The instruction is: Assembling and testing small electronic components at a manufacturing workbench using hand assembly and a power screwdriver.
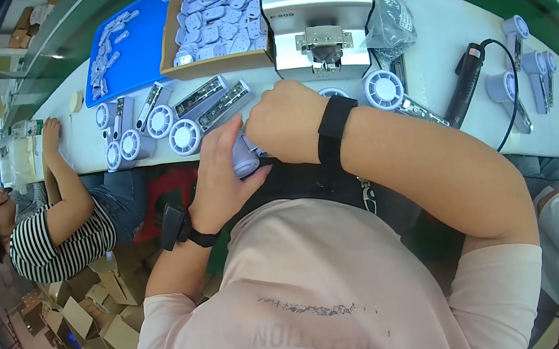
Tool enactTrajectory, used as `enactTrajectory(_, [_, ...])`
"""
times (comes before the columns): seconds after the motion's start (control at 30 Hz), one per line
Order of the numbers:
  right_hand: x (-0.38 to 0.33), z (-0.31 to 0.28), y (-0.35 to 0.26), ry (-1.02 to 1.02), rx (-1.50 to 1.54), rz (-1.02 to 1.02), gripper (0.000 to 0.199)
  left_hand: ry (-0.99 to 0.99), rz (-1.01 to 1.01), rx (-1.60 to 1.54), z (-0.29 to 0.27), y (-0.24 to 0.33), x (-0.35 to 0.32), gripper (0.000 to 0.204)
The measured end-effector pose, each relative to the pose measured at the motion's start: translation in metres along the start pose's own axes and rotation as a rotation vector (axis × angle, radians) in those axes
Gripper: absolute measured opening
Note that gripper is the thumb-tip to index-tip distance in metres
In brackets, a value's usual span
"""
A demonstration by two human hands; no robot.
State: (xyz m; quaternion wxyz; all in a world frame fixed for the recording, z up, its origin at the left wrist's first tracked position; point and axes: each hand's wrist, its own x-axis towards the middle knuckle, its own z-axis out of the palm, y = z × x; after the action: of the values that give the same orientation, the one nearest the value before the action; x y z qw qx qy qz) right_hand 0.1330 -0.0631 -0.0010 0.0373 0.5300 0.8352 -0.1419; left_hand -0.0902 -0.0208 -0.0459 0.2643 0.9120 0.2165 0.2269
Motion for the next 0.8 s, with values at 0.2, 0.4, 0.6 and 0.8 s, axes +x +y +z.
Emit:
enactTrajectory(0.2, [-0.003,0.011,0.0,0.104,-0.041,-0.014,0.035,0.009,0.045,0.03,-0.002,-0.002,0.0,0.09])
enactTrajectory(0.4, [-0.035,-0.046,-0.01,0.169,0.204,0.018,0.065,0.13,0.092,-0.046,-0.024,0.004,-0.006,0.063])
enactTrajectory(0.6, [-0.153,-0.037,-0.01,0.562,0.322,0.373,0.068,0.58,-0.087,0.183,-0.132,-0.035,-0.043,0.049])
enactTrajectory(0.8, [-0.184,0.028,-0.012,0.623,0.306,0.684,0.066,1.04,-0.683,-0.041,-0.213,-0.244,-0.105,0.036])
